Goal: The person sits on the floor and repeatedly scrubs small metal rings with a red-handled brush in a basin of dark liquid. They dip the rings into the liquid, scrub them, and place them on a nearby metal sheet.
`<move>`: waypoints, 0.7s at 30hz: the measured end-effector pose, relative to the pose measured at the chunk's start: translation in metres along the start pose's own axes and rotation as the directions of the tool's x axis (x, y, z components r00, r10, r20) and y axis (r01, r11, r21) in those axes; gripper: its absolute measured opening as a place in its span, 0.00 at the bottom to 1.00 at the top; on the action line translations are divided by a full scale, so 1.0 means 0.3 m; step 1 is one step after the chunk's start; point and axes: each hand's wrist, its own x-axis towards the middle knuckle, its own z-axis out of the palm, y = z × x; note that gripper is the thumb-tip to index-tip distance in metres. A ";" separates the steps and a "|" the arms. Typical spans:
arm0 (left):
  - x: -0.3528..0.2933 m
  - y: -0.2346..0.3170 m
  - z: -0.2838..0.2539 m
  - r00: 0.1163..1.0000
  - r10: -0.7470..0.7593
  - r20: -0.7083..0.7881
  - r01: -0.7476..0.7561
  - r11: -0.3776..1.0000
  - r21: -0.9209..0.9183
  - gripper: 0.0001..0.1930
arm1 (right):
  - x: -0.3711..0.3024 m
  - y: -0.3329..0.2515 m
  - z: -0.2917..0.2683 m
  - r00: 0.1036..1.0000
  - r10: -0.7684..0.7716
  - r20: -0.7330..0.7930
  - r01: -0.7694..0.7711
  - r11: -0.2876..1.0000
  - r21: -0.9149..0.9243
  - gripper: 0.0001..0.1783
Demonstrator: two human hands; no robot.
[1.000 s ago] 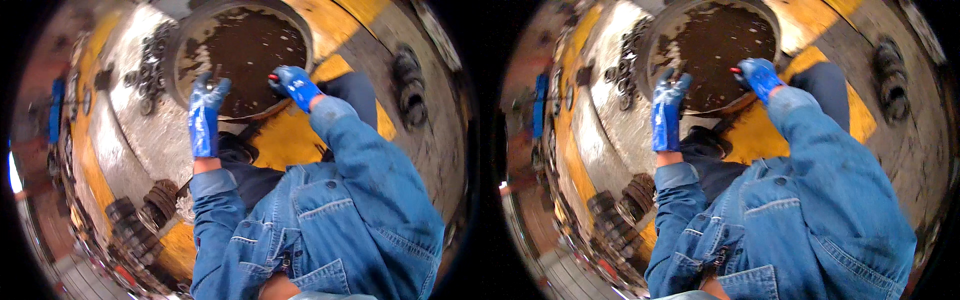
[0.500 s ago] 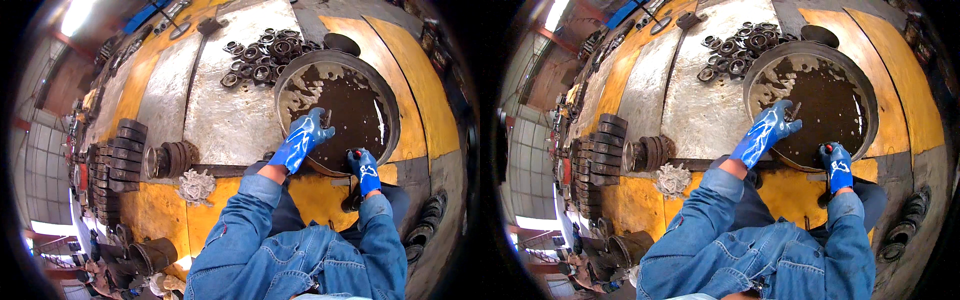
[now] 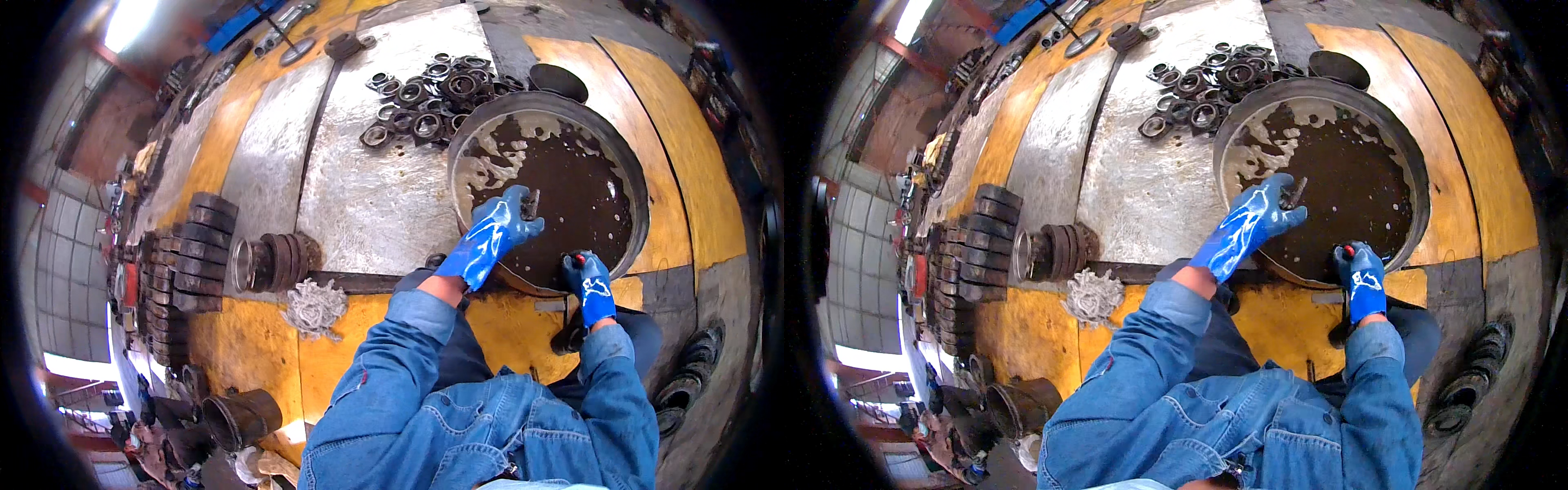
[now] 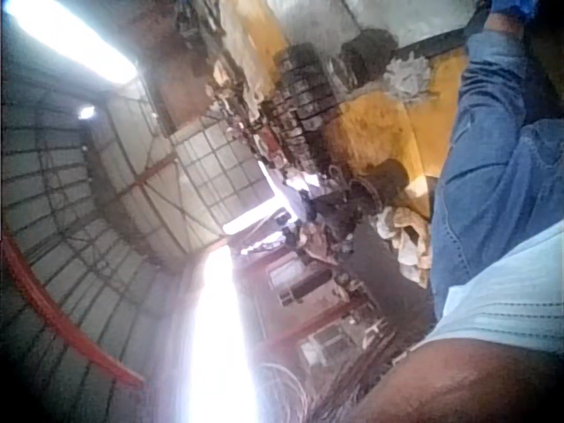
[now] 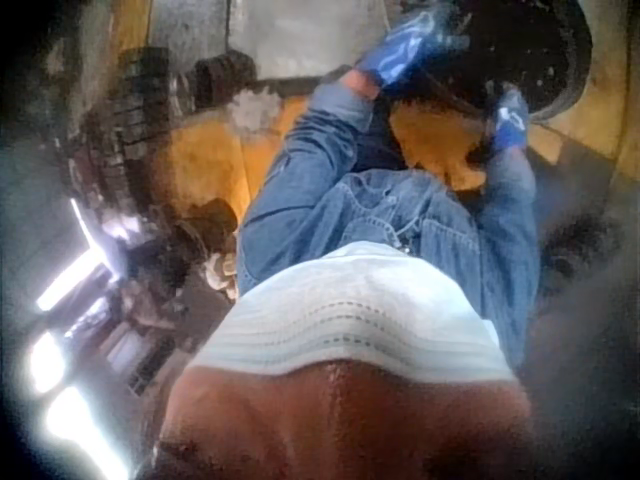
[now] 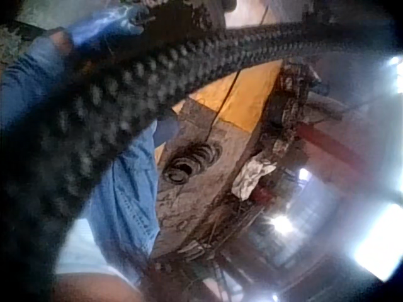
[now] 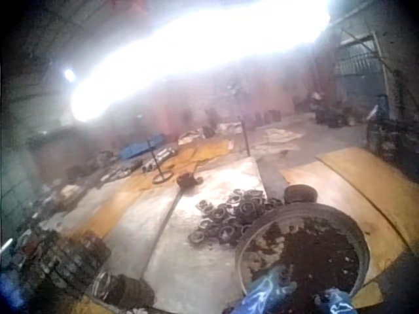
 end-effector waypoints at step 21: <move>0.549 0.109 -0.673 0.712 0.481 -0.511 -0.166 0.823 0.544 0.42 | -0.004 -0.099 -0.042 0.994 0.097 0.059 -0.091 0.991 -0.096 0.16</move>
